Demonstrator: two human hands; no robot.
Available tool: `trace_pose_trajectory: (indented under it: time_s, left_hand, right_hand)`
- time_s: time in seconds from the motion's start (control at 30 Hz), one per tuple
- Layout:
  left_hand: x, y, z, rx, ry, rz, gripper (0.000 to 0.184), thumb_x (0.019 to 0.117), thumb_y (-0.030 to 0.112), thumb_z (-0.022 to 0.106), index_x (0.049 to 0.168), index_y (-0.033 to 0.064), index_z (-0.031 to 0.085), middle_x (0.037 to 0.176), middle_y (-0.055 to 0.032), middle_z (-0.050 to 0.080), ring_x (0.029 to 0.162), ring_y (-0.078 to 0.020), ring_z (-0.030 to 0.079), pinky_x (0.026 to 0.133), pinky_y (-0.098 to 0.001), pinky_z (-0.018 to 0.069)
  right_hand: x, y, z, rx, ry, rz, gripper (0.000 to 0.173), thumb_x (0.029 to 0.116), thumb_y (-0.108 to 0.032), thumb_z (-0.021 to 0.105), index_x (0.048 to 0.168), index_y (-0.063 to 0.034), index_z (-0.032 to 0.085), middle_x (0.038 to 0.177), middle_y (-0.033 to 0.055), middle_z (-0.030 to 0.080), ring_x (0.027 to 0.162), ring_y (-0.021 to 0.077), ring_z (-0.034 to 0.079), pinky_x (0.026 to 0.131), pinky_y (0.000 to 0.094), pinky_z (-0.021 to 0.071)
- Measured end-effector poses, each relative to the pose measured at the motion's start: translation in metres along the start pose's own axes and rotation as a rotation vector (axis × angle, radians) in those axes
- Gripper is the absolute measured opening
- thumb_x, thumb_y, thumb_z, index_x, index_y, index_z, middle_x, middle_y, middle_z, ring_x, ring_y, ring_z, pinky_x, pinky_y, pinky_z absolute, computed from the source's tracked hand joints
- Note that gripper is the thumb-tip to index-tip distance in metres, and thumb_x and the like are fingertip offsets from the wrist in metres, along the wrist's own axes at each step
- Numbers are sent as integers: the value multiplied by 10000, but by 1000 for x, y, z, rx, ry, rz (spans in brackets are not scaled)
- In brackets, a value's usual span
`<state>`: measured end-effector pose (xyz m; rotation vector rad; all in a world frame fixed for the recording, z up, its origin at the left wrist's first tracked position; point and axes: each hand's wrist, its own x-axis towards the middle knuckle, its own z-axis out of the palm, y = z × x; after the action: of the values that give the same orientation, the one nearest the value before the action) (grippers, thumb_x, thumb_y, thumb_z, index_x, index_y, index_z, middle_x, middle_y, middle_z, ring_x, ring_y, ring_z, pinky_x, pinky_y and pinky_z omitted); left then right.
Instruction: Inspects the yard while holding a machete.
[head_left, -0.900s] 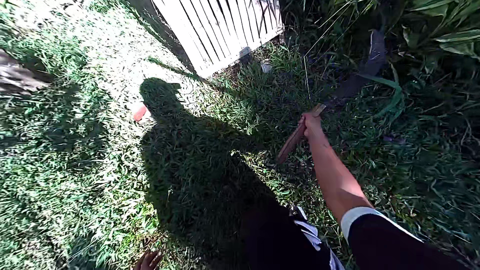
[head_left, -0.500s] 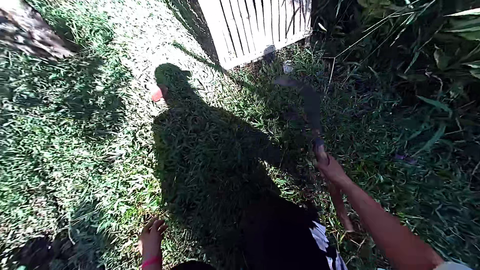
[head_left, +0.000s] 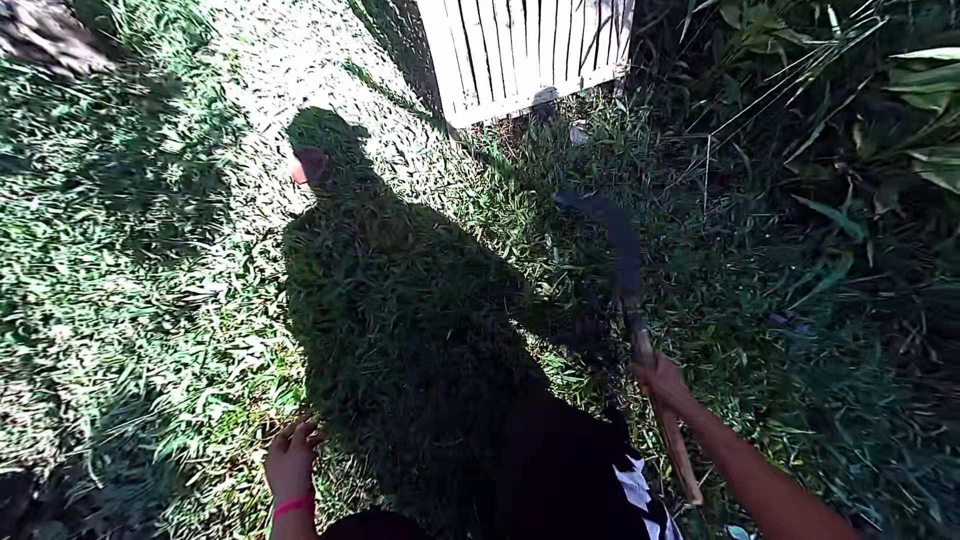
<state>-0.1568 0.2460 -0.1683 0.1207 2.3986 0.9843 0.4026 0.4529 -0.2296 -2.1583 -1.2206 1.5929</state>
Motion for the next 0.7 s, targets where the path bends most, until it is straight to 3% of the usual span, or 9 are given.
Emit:
trace_pose_trajectory:
  time_s: [0.07,0.13,0.27,0.33,0.4,0.5,0.6,0.67,0.7]
  left_hand:
    - [0,4,2,2,-5,25,413,1102,203,420,1431,-37,492,1288,-273,617,982,-305,658,843,-466,524]
    - [-3,5,4,1,0,42,405,1104,202,418,1419,-37,504,1280,-264,622,983,-298,656,842,-462,523]
    - [-2,5,5,-39,22,28,400,1103,192,408,1414,-40,505,1288,-268,617,994,-304,661,846,-466,525]
    - [-2,5,0,-58,30,5,411,1101,188,410,1432,-46,482,1329,-279,596,1017,-318,659,857,-471,525]
    - [-2,7,2,-72,31,-13,415,1102,195,411,1436,-42,478,1336,-280,586,1024,-323,649,857,-475,515]
    - [-7,16,4,-66,24,14,407,1098,189,427,1421,-46,501,1314,-285,603,1024,-332,653,868,-484,519]
    - [-14,25,7,-63,18,62,395,1104,197,418,1411,-36,506,1255,-247,629,944,-274,663,817,-430,533]
    - [-18,29,8,-82,20,71,392,1105,199,414,1406,-34,508,1227,-224,644,907,-234,664,788,-394,532]
    - [-20,31,7,-94,28,70,384,1106,200,415,1396,-32,514,1213,-211,651,898,-222,667,778,-384,536]
  right_hand:
    - [32,-81,10,379,217,-42,419,1044,-82,551,1403,15,357,750,35,492,514,87,503,515,253,496]
    - [52,-113,29,466,213,-25,238,1047,-49,510,1257,4,412,720,22,487,493,86,507,498,245,515]
    - [-27,0,50,-311,-432,39,483,1030,-146,602,1452,27,442,1066,230,632,853,296,627,796,482,541]
    - [-56,49,35,-429,-556,78,548,998,-142,665,1484,-47,430,1114,232,628,852,307,629,769,494,534]
    - [-45,62,5,-355,-462,66,612,969,-93,683,1510,-48,400,1107,251,633,803,312,635,714,490,544]
    - [-12,-13,-12,-47,-125,-22,558,1017,-110,608,1496,10,349,922,139,571,634,165,543,600,348,504]
    - [42,-126,17,518,190,-103,227,1057,-98,528,1244,-11,434,682,-13,475,492,55,490,508,219,497]
    - [67,-163,59,722,183,-120,74,1068,-108,496,1109,-59,461,641,-33,482,477,58,500,495,229,508]
    - [67,-153,86,604,106,-113,102,1061,-101,496,1129,-33,463,649,-3,488,483,77,508,499,245,511]
